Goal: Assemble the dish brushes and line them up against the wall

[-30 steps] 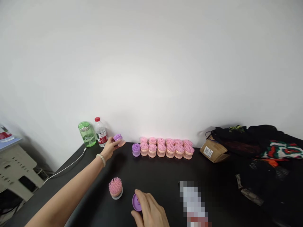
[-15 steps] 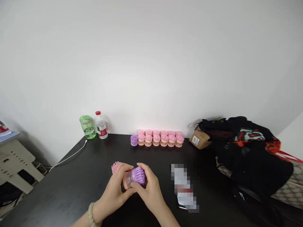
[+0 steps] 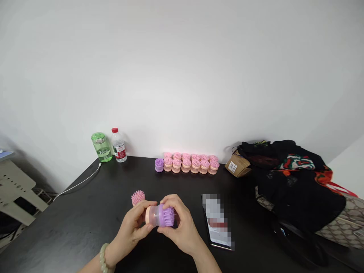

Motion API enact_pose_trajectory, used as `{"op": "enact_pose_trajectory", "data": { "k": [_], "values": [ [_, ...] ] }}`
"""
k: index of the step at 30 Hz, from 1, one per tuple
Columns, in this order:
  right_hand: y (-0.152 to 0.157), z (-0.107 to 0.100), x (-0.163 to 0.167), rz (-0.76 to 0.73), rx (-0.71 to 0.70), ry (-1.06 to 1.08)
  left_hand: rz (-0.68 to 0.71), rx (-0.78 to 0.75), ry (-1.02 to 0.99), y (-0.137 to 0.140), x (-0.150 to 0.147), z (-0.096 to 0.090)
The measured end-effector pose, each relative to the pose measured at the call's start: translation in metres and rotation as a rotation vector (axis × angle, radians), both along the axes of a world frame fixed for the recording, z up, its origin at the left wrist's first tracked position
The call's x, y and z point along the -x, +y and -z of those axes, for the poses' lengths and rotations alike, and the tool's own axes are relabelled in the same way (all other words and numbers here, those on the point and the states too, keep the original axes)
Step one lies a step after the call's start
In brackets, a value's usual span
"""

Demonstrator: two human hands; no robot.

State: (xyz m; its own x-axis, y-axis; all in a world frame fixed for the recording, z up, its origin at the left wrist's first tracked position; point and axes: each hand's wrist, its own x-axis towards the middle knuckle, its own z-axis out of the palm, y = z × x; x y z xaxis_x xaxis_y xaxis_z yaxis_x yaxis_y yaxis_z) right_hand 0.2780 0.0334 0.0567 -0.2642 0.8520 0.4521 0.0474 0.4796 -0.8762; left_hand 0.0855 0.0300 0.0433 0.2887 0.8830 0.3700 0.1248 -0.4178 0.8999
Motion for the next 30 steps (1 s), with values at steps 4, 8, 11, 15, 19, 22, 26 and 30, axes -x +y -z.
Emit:
{"op": "enact_pose_trajectory", "data": {
  "k": [4, 8, 11, 15, 19, 22, 26, 30],
  "values": [
    [-0.007, -0.010, -0.005, -0.066, -0.199, -0.103, 0.152, 0.509, -0.335, -0.003, -0.009, -0.002],
    [-0.006, -0.013, -0.016, -0.039, -0.162, -0.021, 0.240, 0.686, -0.235, 0.001, -0.003, -0.003],
    [0.004, -0.006, -0.026, 0.208, 0.000, -0.113, 0.169, 0.355, 0.252, 0.006, 0.008, -0.006],
    [0.019, 0.007, -0.031, 0.479, 0.100, -0.373, 0.072, -0.076, 0.797, 0.009, 0.016, -0.004],
    [0.024, 0.020, -0.028, 0.448, 0.086, -0.551, 0.105, -0.161, 0.959, 0.010, 0.019, 0.000],
    [0.024, 0.026, -0.025, 0.391, 0.101, -0.658, 0.069, -0.127, 0.982, 0.012, 0.019, 0.000],
    [0.023, 0.024, -0.024, 0.305, 0.176, -0.722, 0.019, -0.192, 0.904, 0.011, 0.017, -0.001],
    [0.022, 0.016, -0.025, 0.303, 0.148, -0.717, -0.005, -0.227, 0.858, 0.009, 0.012, 0.005]
  ]
}}
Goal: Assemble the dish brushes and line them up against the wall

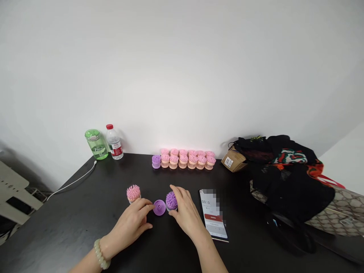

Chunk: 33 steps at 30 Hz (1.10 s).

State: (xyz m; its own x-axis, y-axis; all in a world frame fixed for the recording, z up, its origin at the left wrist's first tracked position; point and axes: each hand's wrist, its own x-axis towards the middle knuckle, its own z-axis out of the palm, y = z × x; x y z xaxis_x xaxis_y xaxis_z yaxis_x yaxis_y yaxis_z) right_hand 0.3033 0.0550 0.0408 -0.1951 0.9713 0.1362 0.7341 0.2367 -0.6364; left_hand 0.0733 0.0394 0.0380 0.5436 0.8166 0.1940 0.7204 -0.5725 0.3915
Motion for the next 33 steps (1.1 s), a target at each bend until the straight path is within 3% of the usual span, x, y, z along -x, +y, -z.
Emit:
{"op": "enact_pose_trajectory", "data": {
  "k": [5, 10, 14, 16, 21, 24, 28, 33],
  "values": [
    [0.001, -0.001, -0.003, 0.051, -0.120, 0.079, 0.008, -0.062, 0.053, 0.005, -0.017, 0.011],
    [0.003, 0.007, -0.001, -0.001, -0.069, 0.051, 0.022, -0.050, 0.137, 0.020, -0.038, 0.017],
    [0.004, 0.011, 0.004, 0.005, -0.058, 0.070, 0.020, -0.034, 0.085, 0.022, -0.037, 0.015],
    [0.005, 0.011, 0.005, 0.058, -0.090, 0.148, -0.001, 0.046, -0.092, 0.017, -0.030, 0.011],
    [0.004, 0.008, 0.002, 0.136, -0.123, 0.584, -0.030, 0.596, -1.014, 0.000, -0.017, -0.006],
    [-0.001, 0.007, 0.001, 0.087, -0.110, 0.812, -0.047, 0.753, -1.252, -0.004, -0.013, -0.011],
    [-0.009, 0.006, 0.006, -0.030, -0.128, 0.913, -0.148, 0.602, -1.115, -0.006, -0.014, -0.008],
    [-0.016, 0.003, 0.016, -0.160, -0.096, 0.819, -0.179, 0.494, -0.994, -0.012, -0.018, -0.009]
  ]
}}
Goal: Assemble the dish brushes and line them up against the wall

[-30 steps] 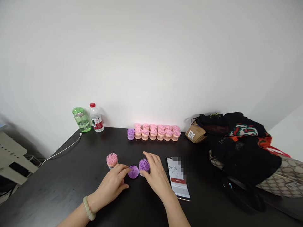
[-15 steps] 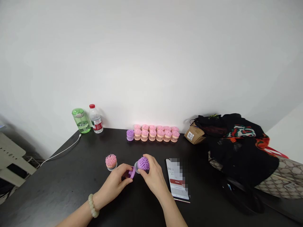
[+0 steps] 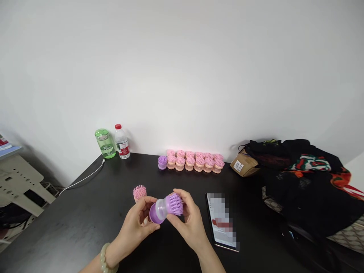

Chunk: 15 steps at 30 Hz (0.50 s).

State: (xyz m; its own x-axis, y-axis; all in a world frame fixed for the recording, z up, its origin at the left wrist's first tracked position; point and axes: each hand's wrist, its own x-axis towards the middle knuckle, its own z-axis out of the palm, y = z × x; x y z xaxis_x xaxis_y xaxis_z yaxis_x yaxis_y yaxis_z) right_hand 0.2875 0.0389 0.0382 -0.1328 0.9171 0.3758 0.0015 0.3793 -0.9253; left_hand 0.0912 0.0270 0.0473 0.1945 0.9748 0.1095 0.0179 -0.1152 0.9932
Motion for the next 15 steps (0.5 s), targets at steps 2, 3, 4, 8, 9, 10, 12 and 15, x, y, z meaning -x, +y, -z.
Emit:
{"op": "enact_pose_trajectory", "data": {
  "k": [2, 3, 4, 8, 9, 10, 12, 15],
  "values": [
    [-0.0015, -0.0018, 0.0021, -0.028, -0.009, -0.030, -0.018, -0.035, -0.024, -0.0019, 0.0010, -0.0015],
    [-0.0021, -0.0028, 0.0025, -0.039, -0.016, -0.037, -0.030, -0.052, -0.038, -0.0023, 0.0021, -0.0018],
    [-0.0028, -0.0037, 0.0026, -0.045, -0.024, -0.037, -0.044, -0.065, -0.048, -0.0024, 0.0034, -0.0018],
    [-0.0057, -0.0073, 0.0023, -0.046, -0.050, -0.031, -0.057, -0.090, -0.095, -0.0023, 0.0078, 0.0002],
    [-0.0064, -0.0079, 0.0027, -0.050, -0.057, -0.036, -0.046, -0.093, -0.122, -0.0025, 0.0082, 0.0005],
    [-0.0071, -0.0082, 0.0033, -0.054, -0.065, -0.043, -0.034, -0.096, -0.155, -0.0029, 0.0083, 0.0006],
    [-0.0082, -0.0080, 0.0052, -0.051, -0.084, -0.053, -0.018, -0.104, -0.213, -0.0039, 0.0078, -0.0002],
    [-0.0096, -0.0067, 0.0086, -0.032, -0.109, -0.059, -0.011, -0.094, -0.265, -0.0047, 0.0068, -0.0030]
  ]
}}
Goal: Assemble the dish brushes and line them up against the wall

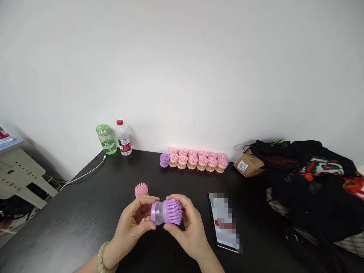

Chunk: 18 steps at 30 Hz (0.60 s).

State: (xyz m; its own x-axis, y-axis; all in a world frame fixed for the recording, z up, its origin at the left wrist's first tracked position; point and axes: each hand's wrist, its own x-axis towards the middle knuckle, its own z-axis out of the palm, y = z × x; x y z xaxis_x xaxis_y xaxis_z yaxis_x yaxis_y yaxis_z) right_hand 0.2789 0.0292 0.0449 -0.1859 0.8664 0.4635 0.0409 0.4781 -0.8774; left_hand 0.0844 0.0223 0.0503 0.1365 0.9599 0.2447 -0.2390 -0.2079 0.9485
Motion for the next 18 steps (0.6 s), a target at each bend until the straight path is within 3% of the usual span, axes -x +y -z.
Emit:
{"op": "enact_pose_trajectory", "data": {
  "k": [14, 18],
  "values": [
    [-0.0038, -0.0016, 0.0039, -0.048, -0.142, 0.000, 0.060, 0.100, -0.110, 0.0007, 0.0030, 0.0009],
    [-0.0043, -0.0040, 0.0034, -0.055, -0.174, -0.052, 0.122, 0.192, -0.099, 0.0016, 0.0029, 0.0011]
  ]
}}
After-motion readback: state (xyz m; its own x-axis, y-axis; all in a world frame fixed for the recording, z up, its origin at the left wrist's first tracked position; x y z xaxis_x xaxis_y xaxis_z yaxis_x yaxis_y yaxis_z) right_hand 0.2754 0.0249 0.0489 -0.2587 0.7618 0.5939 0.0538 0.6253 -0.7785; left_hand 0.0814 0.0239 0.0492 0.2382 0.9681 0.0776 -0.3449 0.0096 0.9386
